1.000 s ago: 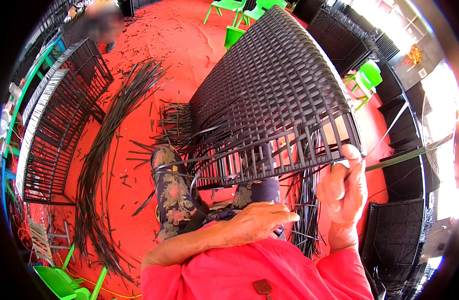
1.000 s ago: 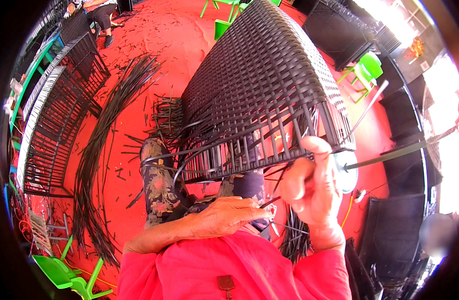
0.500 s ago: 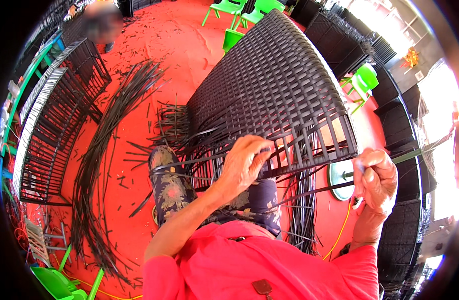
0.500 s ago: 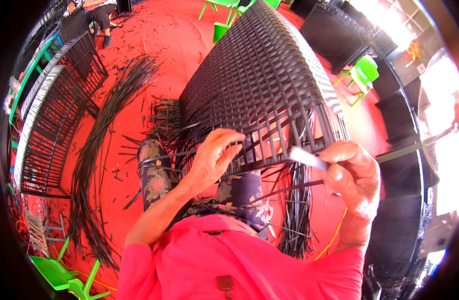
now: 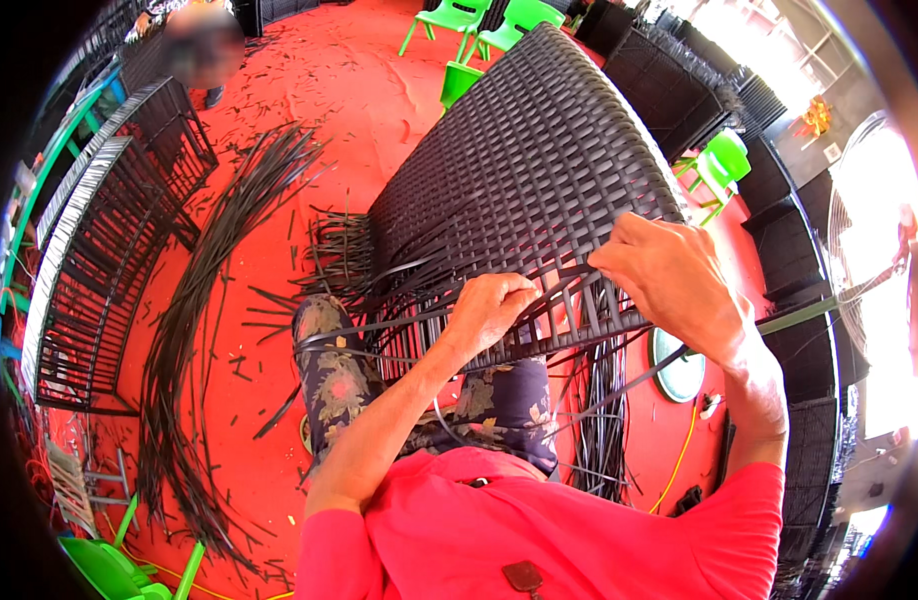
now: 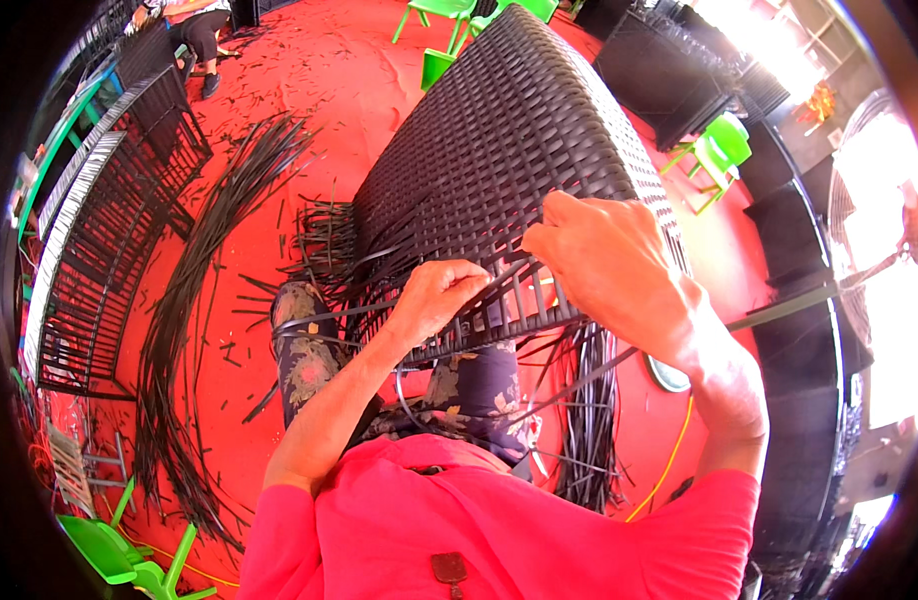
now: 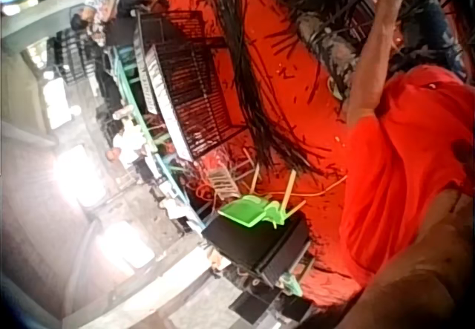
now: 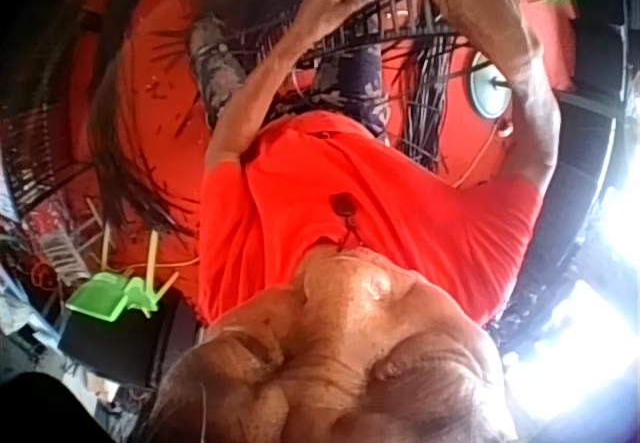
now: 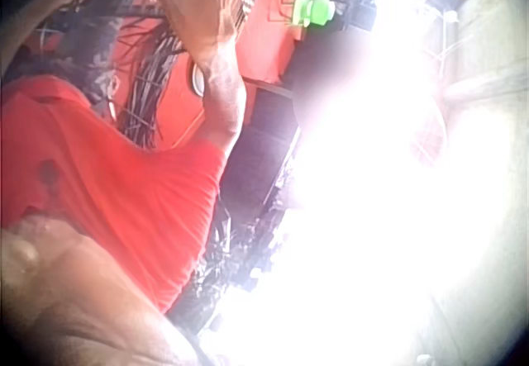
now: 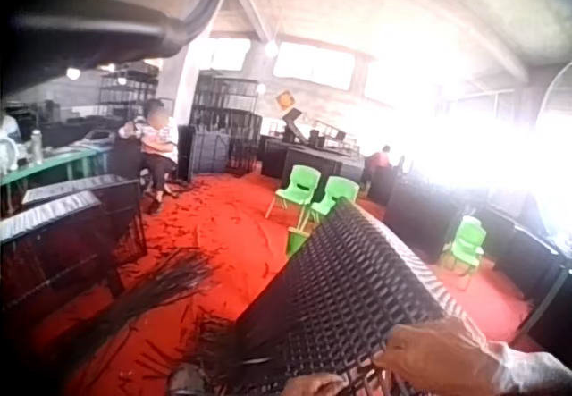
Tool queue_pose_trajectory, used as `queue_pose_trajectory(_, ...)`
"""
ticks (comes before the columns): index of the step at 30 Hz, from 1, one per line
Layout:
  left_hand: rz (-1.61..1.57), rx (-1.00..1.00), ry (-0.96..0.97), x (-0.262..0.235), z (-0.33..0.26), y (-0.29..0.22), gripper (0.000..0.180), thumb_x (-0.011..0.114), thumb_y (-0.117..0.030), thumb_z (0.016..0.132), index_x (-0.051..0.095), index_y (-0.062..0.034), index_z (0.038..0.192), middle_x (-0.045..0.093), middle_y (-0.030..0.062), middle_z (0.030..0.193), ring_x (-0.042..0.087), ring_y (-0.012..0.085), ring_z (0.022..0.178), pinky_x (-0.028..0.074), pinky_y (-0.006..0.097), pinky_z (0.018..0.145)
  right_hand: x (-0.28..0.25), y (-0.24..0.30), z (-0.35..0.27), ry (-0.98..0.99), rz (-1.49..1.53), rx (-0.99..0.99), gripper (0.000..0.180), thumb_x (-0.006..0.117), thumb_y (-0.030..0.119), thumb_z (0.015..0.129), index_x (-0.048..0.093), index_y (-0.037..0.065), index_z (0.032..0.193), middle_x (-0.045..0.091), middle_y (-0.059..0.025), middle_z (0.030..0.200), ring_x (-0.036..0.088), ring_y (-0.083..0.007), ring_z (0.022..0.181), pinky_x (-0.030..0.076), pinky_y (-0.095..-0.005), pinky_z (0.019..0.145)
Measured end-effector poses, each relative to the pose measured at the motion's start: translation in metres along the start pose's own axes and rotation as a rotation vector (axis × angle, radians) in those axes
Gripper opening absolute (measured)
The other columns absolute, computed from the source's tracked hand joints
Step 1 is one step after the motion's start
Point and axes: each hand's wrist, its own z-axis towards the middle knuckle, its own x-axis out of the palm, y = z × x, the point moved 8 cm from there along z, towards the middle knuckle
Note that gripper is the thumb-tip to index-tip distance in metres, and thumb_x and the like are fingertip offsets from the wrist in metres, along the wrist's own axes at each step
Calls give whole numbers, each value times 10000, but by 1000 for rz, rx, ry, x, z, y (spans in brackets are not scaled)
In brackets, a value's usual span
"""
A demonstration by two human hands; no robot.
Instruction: The person weaves synthetic wicker strips into the frame of a furniture piece by hand, pulling long strips through the existing weave and tucking them into the edges.
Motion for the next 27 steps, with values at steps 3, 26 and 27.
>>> queue_pose_trajectory(3, 28, 21, 56, 7, 7, 8, 264, 587, -143, 857, 605, 16, 1066, 608, 42, 697, 541, 70, 616, 433, 228, 553, 12, 3, 11, 27, -97, -98, 61, 607, 114, 694, 588, 60, 714, 518, -89, 707, 580, -274, 670, 439, -391, 562)
queue_pose_trajectory(26, -969, -413, 13, 23, -6, 49, 84, 610, -146, 847, 608, -67, 820, 576, 0, 616, 527, 65, 472, 423, 206, 416, 62, 22, 33, 24, -259, -197, 76, 555, 161, 670, 604, 106, 651, 541, -42, 716, 505, -200, 790, 348, -338, 679)
queue_pose_trajectory(27, -1007, -403, 3, 22, -9, 54, 88, 603, -141, 852, 592, -68, 804, 564, 4, 605, 523, 73, 464, 427, 203, 419, 59, 27, 35, -8, -255, -209, 94, 545, 170, 679, 597, 104, 636, 540, -54, 725, 490, -209, 799, 339, -344, 683)
